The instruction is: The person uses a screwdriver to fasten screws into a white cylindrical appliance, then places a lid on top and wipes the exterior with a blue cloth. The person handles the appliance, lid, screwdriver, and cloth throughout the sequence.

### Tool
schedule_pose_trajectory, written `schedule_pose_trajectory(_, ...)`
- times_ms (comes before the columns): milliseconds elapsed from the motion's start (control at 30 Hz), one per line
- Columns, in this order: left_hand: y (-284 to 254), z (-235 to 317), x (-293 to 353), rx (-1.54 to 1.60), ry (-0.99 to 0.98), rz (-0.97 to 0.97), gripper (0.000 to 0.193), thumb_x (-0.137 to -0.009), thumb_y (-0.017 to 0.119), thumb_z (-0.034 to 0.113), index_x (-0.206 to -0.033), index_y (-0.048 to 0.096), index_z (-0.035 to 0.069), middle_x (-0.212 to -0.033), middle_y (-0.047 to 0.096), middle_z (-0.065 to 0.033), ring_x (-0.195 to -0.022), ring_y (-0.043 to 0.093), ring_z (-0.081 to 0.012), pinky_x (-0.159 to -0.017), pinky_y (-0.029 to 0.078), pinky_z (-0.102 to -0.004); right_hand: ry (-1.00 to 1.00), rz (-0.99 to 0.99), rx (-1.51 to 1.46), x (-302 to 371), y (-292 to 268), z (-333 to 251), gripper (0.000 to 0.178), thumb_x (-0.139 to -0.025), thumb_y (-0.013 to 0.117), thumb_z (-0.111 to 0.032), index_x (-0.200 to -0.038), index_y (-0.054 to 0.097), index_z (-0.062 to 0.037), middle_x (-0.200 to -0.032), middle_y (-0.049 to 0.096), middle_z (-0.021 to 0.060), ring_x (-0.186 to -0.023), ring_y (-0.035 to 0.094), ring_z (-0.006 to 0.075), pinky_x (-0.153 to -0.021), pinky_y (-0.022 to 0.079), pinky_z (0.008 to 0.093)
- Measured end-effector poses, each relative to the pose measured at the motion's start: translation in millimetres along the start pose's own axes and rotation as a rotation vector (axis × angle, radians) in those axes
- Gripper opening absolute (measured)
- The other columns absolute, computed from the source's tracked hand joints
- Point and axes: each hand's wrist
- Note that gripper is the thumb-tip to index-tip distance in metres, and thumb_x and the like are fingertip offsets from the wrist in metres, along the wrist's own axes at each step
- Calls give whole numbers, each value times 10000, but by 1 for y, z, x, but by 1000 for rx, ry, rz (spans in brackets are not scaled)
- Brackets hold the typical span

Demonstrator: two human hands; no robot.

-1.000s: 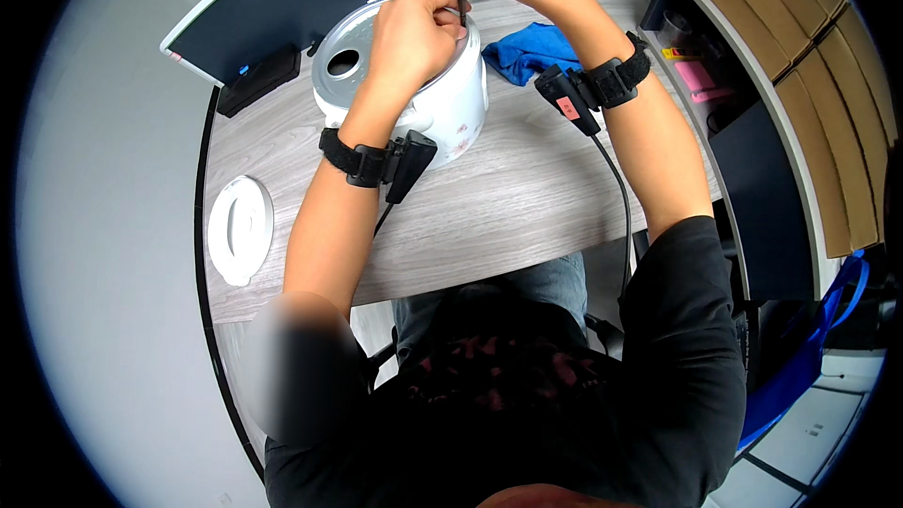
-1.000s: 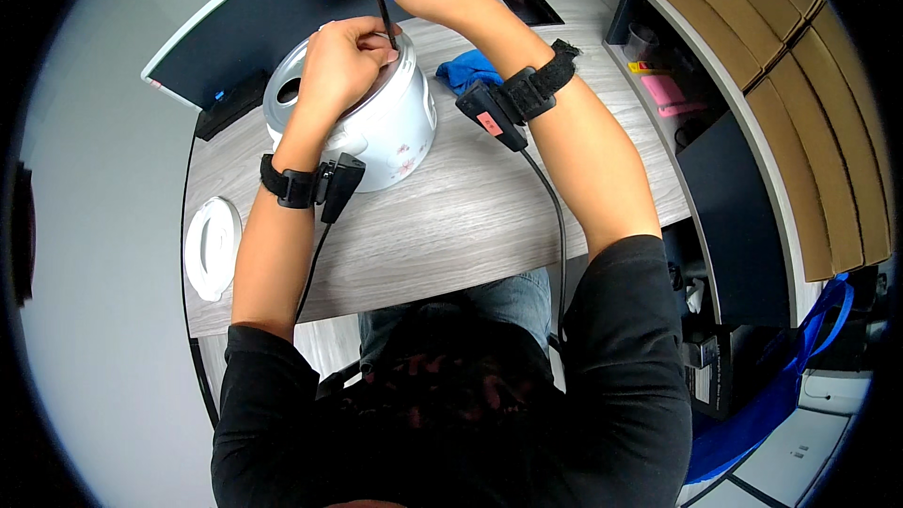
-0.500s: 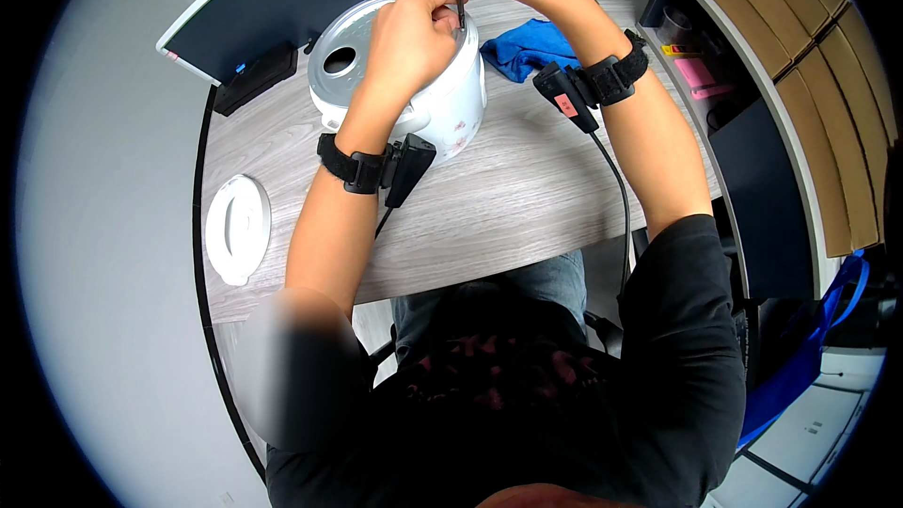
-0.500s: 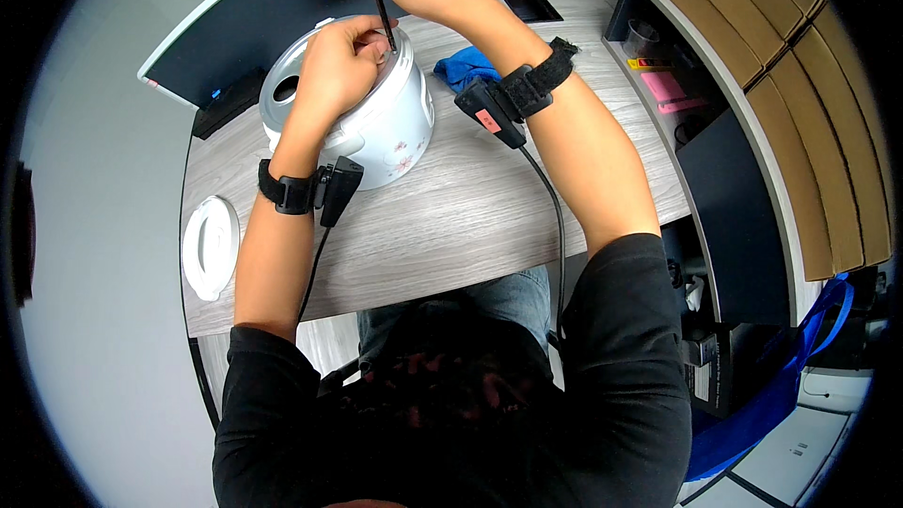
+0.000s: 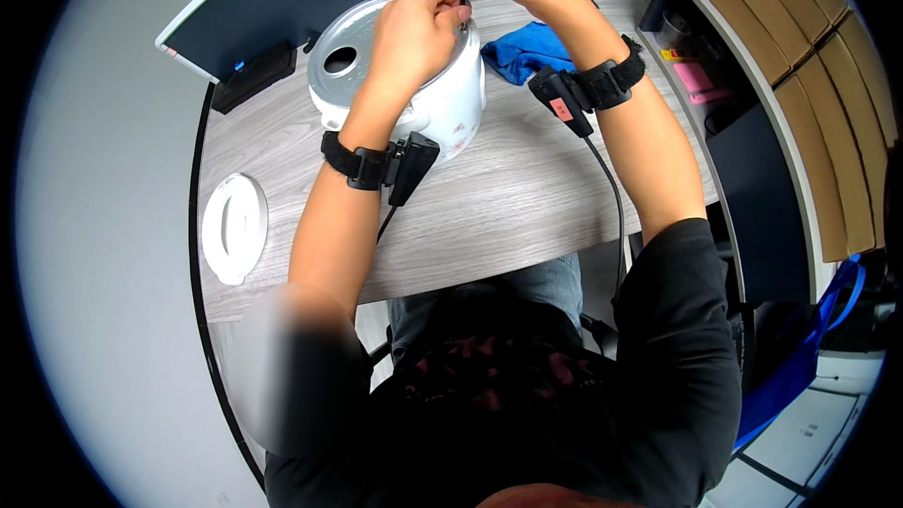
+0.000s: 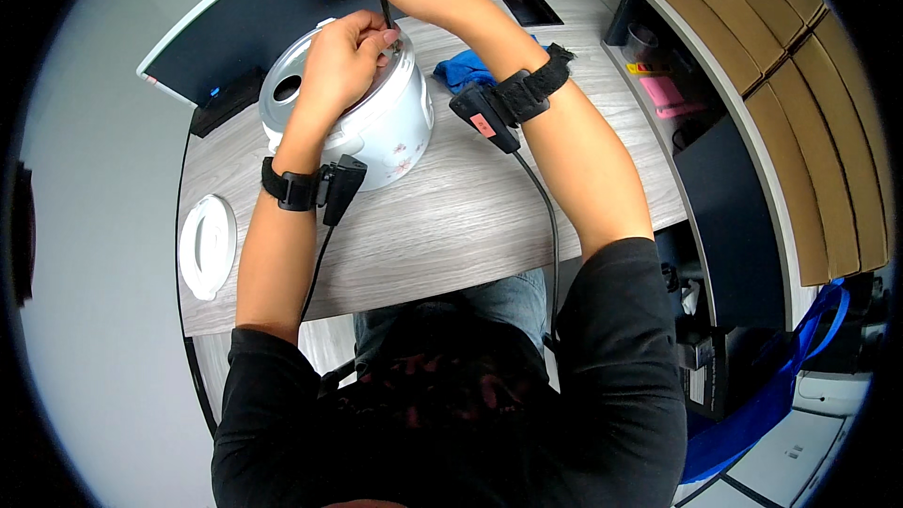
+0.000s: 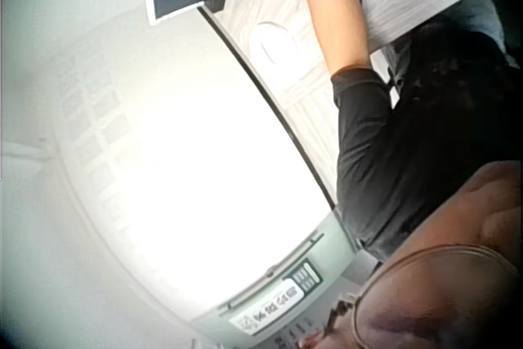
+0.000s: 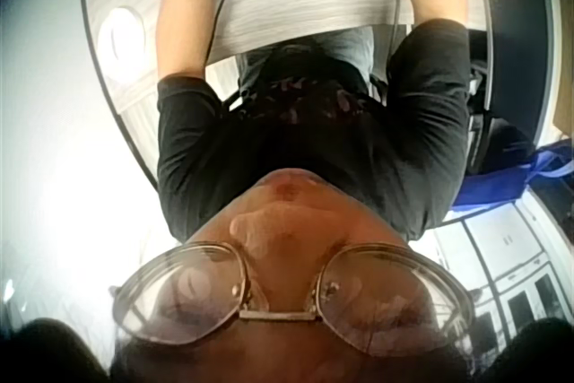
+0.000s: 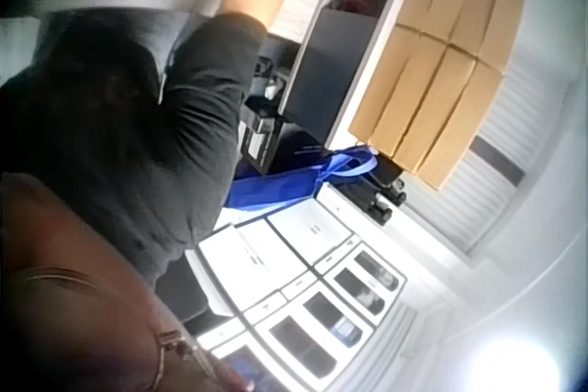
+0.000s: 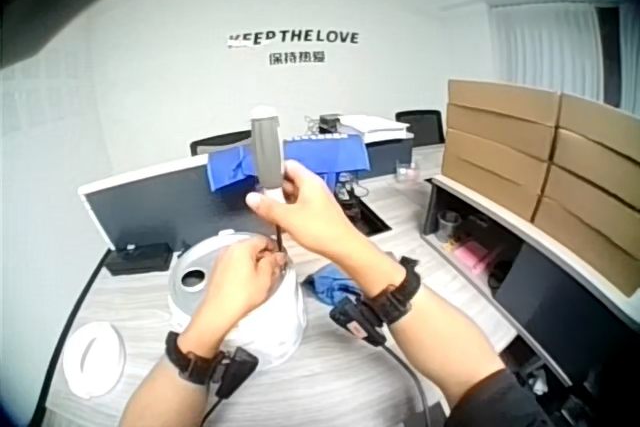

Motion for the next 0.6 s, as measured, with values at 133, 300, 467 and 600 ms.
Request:
schedule_pose_trajectory(133,-2,2,0,38,-8,-62,195,-966,584,107,-1052,710,-13,-878,750,-70,-691,631,-109,-685,512,-263,112,-62,-132,-2,-9,5,264,-927,709,-102,-1149,591,-24,-876,626,-25,-773,573,54,-676,485,212)
schedule_pose_trajectory(300,0,2,2,116,-15,-76,209,-967,590,123,-1097,699,0,-883,735,-53,-708,605,-107,-702,508,-264,46,-20,14,1,-7,4,232,-915,702,-73,-1122,615,-18,-866,639,-7,-747,582,58,-660,489,216)
schedule_pose_trajectory(467,1,8,3,115,-10,40,197,-900,677,196,-970,715,16,-819,738,-121,-756,713,-271,-760,535,-366,95,19,218,3,1,-6,210,-883,748,-117,-1027,649,-1,-832,654,10,-714,583,72,-646,497,245)
schedule_pose_trajectory(600,1,-2,-1,104,-17,44,206,-886,702,212,-885,707,6,-702,698,-119,-671,690,-248,-678,511,-373,77,31,252,3,7,-10,221,-873,765,-139,-1004,665,7,-803,648,4,-711,574,76,-643,495,258)
Point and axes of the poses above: each hand's wrist, its own x-axis away from the middle knuckle, its own y-axis out of the palm, z = x × y
